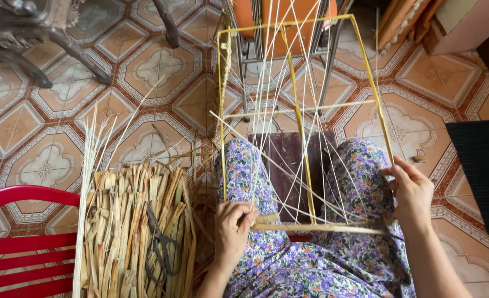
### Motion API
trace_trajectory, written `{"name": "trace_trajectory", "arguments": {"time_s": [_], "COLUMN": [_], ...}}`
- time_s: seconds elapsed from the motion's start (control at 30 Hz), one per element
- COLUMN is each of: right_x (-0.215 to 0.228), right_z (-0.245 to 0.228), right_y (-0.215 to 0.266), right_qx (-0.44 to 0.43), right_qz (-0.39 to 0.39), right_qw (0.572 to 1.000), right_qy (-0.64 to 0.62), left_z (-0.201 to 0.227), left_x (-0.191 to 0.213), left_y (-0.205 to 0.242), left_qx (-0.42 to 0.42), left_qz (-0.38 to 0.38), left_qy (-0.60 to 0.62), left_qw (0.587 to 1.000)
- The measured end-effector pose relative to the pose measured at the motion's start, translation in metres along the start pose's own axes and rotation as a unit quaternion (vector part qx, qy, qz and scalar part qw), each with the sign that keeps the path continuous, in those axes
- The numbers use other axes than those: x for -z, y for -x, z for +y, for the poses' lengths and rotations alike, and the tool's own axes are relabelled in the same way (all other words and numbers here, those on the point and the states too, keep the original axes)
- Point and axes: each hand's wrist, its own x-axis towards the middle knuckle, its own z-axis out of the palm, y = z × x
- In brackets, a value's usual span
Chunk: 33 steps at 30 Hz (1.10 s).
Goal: Weaving bamboo or palm leaf strips onto a rectangular frame to create a basket or mat.
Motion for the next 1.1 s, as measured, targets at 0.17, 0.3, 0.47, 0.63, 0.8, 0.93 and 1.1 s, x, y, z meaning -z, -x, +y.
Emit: {"name": "trace_trajectory", "arguments": {"time_s": [0.17, 0.3, 0.47, 0.63, 0.8, 0.93, 1.1], "right_x": [-0.011, -0.018, -0.025, -0.021, -0.028, -0.025, -0.011], "right_z": [-0.012, -0.012, -0.012, -0.013, -0.024, -0.018, 0.0], "right_y": [-0.013, -0.038, -0.062, -0.061, -0.049, -0.056, -0.066], "right_qx": [0.024, 0.035, 0.019, 0.021, 0.008, 0.019, 0.357], "right_qz": [-0.007, -0.013, -0.037, -0.064, -0.067, -0.074, -0.023], "right_qw": [0.999, 0.999, 0.999, 0.998, 0.998, 0.997, 0.856], "right_qy": [0.04, 0.04, -0.005, -0.004, 0.001, 0.0, 0.373], "left_z": [0.0, -0.003, 0.004, 0.056, 0.045, 0.03, 0.018], "left_x": [0.0, -0.007, -0.005, 0.026, 0.021, 0.008, 0.0], "left_y": [-0.027, -0.048, -0.077, -0.103, -0.097, -0.086, -0.08], "left_qx": [-0.009, 0.023, 0.029, -0.054, 0.094, 0.176, 0.162], "left_qz": [-0.023, -0.055, -0.07, -0.039, -0.144, -0.147, -0.115], "left_qy": [-0.024, -0.028, -0.036, -0.164, -0.055, 0.05, 0.105], "left_qw": [0.999, 0.998, 0.996, 0.984, 0.984, 0.972, 0.974]}}
